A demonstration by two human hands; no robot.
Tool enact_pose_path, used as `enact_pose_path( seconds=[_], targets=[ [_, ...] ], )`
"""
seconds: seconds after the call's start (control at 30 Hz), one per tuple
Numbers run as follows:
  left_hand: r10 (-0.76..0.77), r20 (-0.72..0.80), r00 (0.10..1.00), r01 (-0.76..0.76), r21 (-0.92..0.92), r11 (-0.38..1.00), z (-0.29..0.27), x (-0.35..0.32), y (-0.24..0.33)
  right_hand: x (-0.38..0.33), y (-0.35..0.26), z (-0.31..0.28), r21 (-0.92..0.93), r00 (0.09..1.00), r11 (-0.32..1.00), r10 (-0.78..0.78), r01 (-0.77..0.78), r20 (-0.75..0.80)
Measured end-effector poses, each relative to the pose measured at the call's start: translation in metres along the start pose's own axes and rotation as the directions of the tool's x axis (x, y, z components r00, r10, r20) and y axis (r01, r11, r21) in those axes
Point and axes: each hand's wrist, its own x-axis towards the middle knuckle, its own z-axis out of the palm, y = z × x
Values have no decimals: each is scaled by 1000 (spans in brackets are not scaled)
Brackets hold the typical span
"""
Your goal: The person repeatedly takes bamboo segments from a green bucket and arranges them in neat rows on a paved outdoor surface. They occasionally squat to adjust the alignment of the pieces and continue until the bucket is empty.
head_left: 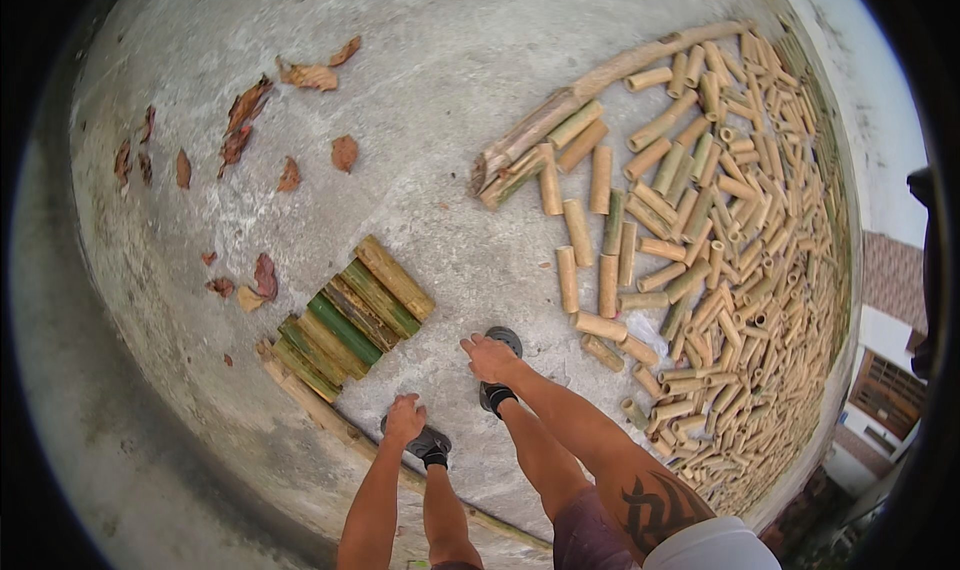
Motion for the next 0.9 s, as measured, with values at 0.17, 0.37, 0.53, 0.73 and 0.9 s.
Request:
enact_pose_path(
  seconds=[0.17,0.37,0.53,0.73,0.9],
  targets=[
    [69,252,965,-110,152,982,-38,-55,26,-148,61,25,144,968,961,246,-235,-59],
    [369,83,926,-378,230,897,-143,-74,99,-373,60,169,480,813,749,571,-458,-115],
    [498,-4,867,-480,259,838,-227,-113,162,-522,-28,337,849,596,391,795,-355,-116],
    [347,52,936,-343,348,873,-220,-173,154,-600,-168,542,949,422,10,897,-314,130],
    [261,257,931,-361,526,770,-148,-231,145,-601,-289,681,896,457,-283,783,-341,421]
  ],
)
